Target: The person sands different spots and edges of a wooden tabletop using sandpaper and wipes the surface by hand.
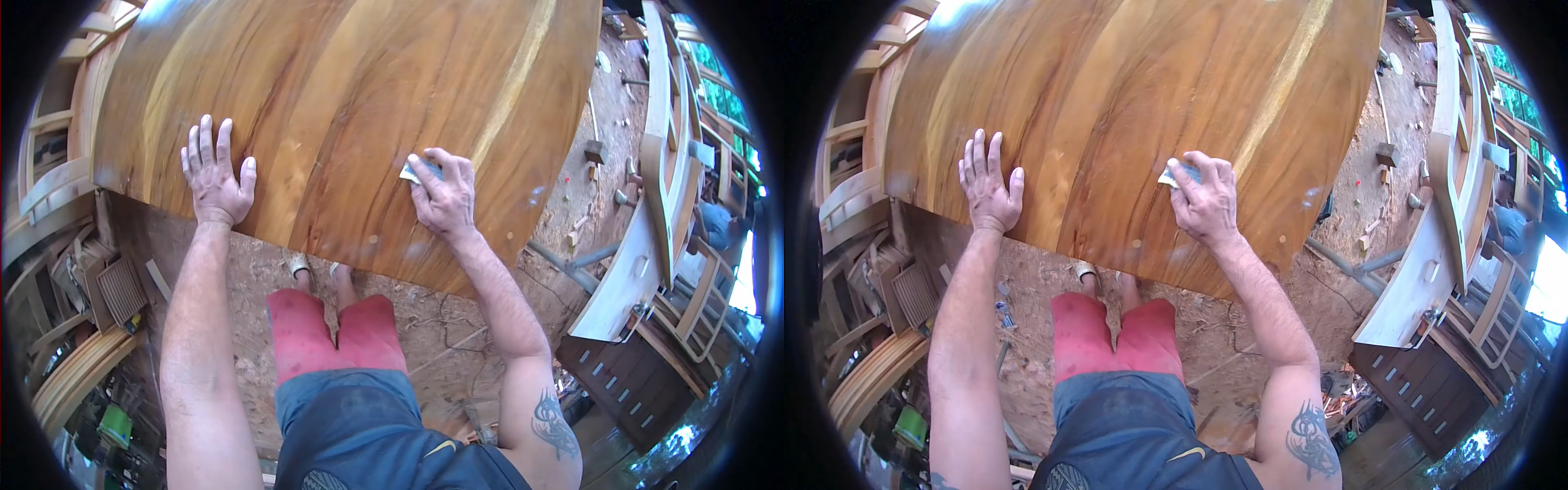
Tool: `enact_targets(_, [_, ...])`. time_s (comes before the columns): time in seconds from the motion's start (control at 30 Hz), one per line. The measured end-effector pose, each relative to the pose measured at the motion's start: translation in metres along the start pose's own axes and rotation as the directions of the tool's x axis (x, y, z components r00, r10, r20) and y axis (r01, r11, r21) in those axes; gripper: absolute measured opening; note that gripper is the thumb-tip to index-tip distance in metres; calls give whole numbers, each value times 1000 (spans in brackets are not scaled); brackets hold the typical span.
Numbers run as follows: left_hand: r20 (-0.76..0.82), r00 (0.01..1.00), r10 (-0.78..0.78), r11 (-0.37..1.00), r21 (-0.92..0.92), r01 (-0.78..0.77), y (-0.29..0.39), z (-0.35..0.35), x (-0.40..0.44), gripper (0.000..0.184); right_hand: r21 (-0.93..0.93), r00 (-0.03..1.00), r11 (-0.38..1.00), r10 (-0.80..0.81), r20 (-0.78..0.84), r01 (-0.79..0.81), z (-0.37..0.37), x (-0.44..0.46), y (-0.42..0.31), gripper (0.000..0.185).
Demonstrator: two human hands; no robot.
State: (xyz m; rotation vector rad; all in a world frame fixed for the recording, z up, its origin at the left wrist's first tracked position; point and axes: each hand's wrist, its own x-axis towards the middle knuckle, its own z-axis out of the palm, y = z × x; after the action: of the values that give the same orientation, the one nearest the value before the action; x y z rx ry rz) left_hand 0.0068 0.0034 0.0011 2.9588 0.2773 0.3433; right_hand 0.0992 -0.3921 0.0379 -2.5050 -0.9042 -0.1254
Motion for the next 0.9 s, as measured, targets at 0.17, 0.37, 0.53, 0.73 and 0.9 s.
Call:
enact_targets(0.17, [-6,1000,4,1000,9,-4,-1,0,1,77,53,994,995,-88,63,85,-3,0,-3,46])
enact_targets(0.37, [-5,1000,3,1000,5,-3,-1,1,1,77,36,996,996,-77,33,76,2,2,-4,47])
enact_targets(0.53, [-2,1000,1,1000,4,-1,0,1,0,78,26,996,996,-87,26,86,1,7,-3,47])
enact_targets(0.73, [-7,1000,11,1000,1,-11,0,1,0,78,-20,999,998,-52,11,52,2,12,-1,44])
enact_targets(0.9, [-5,1000,5,1000,3,-5,0,1,0,77,16,995,995,-101,6,101,6,11,-2,43])
